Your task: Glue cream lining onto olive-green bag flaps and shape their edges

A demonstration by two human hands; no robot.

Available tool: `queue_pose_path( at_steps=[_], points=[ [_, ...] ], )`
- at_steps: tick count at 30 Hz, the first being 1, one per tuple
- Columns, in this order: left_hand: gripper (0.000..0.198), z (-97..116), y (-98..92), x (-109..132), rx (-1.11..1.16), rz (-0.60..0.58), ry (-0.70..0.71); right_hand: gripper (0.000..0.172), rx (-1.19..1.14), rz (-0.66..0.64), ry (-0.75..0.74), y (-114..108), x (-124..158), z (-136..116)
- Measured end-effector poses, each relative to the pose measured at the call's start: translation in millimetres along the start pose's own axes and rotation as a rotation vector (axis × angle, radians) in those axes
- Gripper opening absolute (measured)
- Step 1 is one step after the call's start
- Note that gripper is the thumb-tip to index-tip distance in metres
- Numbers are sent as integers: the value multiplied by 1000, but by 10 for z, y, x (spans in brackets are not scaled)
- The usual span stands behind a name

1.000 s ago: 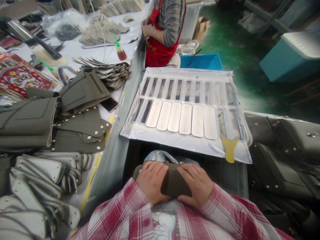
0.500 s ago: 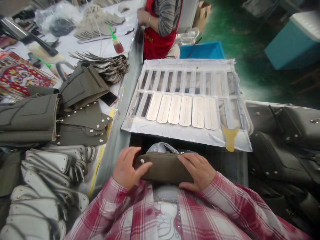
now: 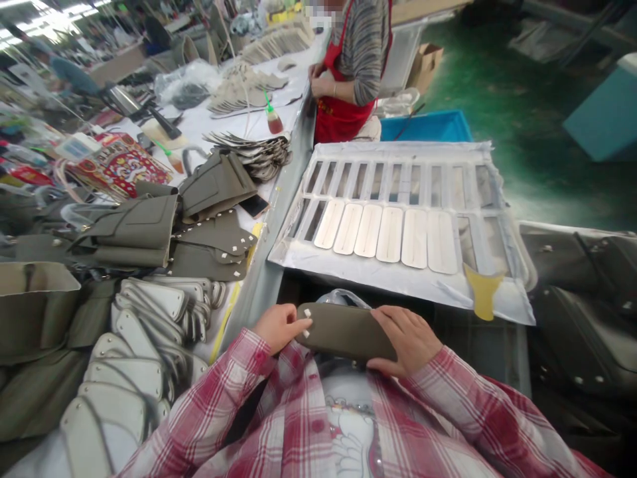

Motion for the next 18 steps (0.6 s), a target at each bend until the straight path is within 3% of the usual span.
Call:
queue_pose_path(
  at_steps=[3, 6, 8, 10, 15, 18],
  points=[
    [29, 98, -37, 32, -191, 238, 72, 73, 2, 35, 3, 15, -23, -51],
    [44, 330, 40, 127, -268, 460, 430, 70, 13, 79, 3, -5, -26, -100],
    [44, 490, 171, 185, -295, 448, 706, 63, 15, 96, -19, -37, -17, -125],
    [33, 598, 292, 211, -327, 436, 838, 58, 9, 97, -27, -76, -14, -137],
    [16, 664, 389, 210, -360, 463, 885, 59, -43, -43, 81, -174, -123, -125],
    [12, 639, 394, 255, -415, 479, 939, 43, -98, -176, 188, -245, -290, -131]
  ],
)
Point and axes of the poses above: each hand's wrist, its own x-axis away from the middle knuckle, its own y-axis out of the palm, z = x × y, the point moved 2 cm from there along -x, towards the middle knuckle, and after that the axes turned 8 degrees about -x, right-handed, at the moved point
